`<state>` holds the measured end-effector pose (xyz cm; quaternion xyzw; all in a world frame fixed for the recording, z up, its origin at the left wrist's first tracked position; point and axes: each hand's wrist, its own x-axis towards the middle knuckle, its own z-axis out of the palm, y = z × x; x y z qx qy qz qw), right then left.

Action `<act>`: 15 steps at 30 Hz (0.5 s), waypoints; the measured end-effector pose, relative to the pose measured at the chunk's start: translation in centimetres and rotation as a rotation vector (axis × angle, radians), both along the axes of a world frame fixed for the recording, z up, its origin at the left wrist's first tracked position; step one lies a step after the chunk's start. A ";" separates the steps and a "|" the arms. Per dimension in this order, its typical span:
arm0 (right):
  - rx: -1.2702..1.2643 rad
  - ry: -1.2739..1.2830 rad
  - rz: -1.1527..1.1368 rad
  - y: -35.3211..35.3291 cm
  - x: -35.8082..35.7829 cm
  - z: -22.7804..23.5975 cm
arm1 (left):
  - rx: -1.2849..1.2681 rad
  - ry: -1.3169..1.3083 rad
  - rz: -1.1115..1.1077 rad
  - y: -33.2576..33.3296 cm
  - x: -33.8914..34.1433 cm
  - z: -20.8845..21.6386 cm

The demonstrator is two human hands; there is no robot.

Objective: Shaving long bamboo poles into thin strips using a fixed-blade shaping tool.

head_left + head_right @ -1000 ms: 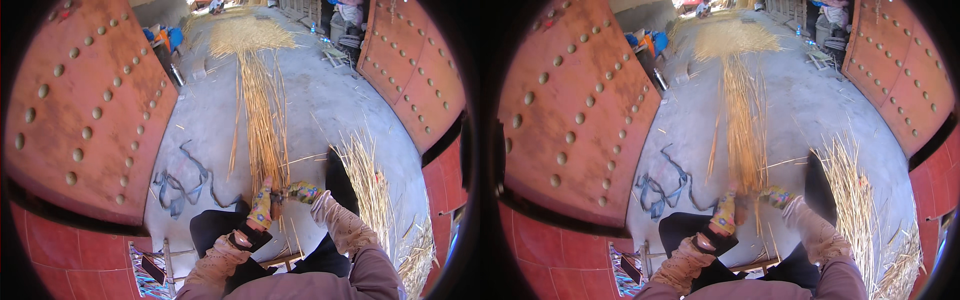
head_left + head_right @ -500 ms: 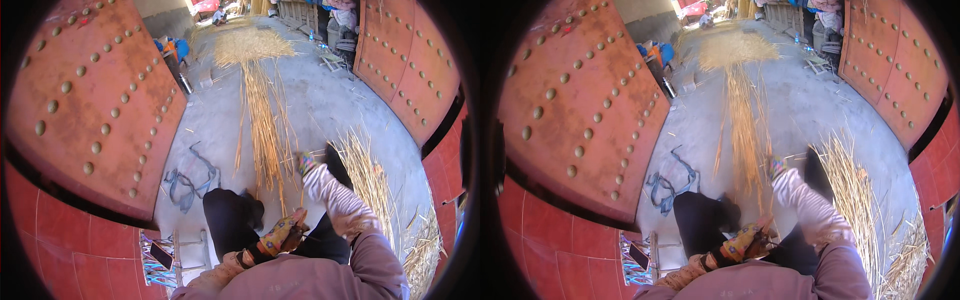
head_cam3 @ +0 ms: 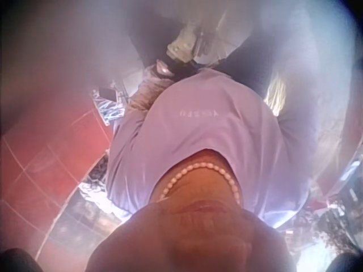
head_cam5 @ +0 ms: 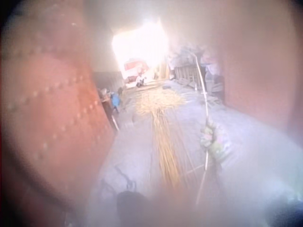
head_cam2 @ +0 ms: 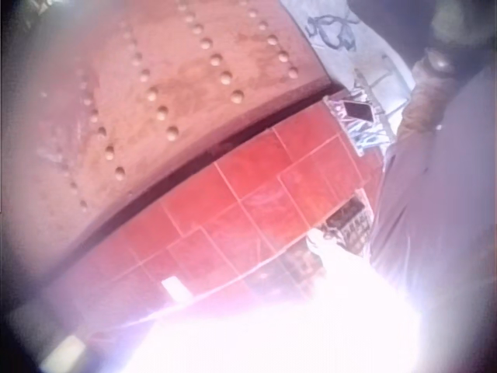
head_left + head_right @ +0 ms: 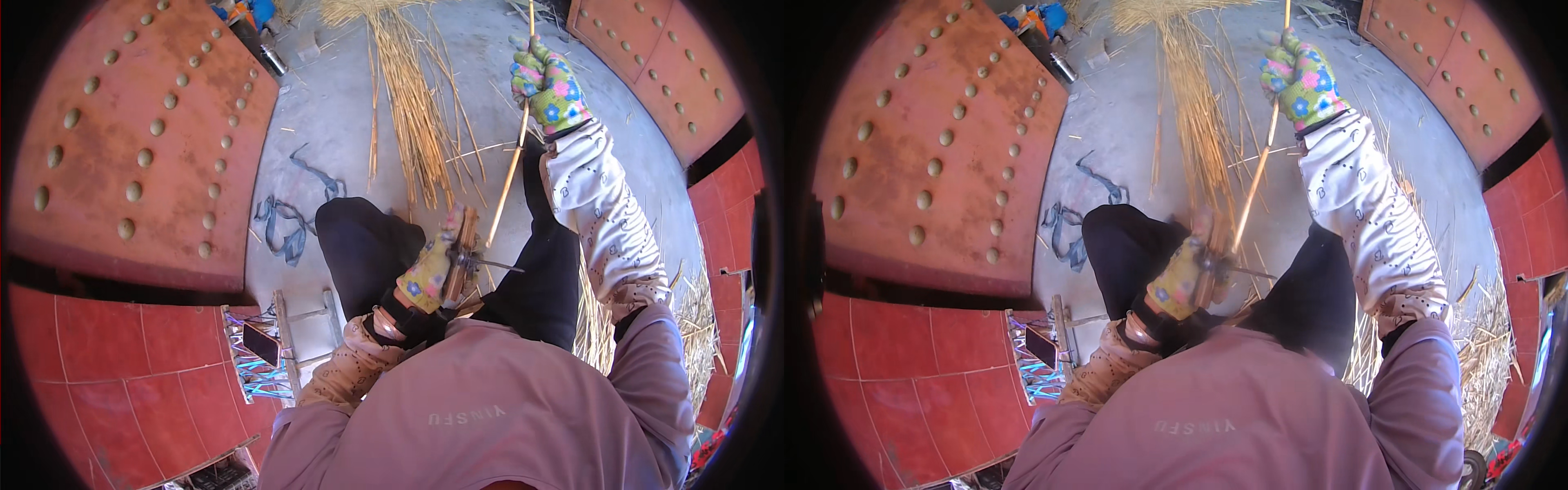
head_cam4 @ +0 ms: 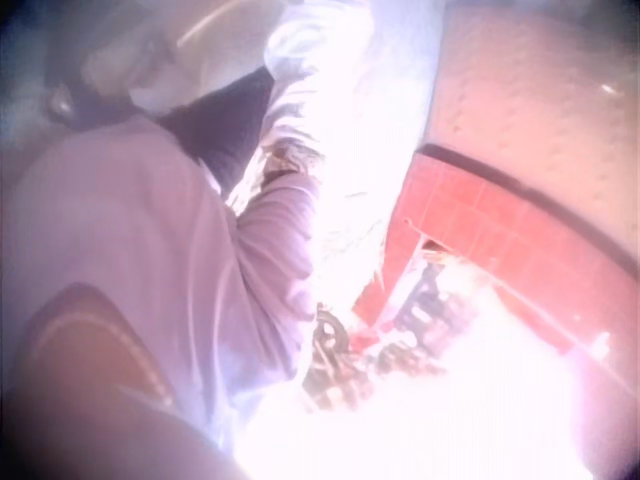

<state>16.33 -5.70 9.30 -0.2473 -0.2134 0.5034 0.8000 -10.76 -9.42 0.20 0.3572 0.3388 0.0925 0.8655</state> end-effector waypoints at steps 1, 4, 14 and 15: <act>-0.022 0.014 -0.050 0.3 0.3 -0.8 | 0.026 0.045 0.016 -0.4 0.0 0.4; -0.098 0.049 -0.152 0.9 0.4 -3.8 | -0.002 0.033 0.018 -0.7 0.1 1.0; -0.129 0.064 -0.227 0.9 -1.3 -7.5 | 0.016 -0.004 -0.094 0.0 1.3 0.3; -0.060 0.071 -0.232 0.4 -2.8 -7.9 | 0.022 0.048 -0.085 0.2 1.7 0.5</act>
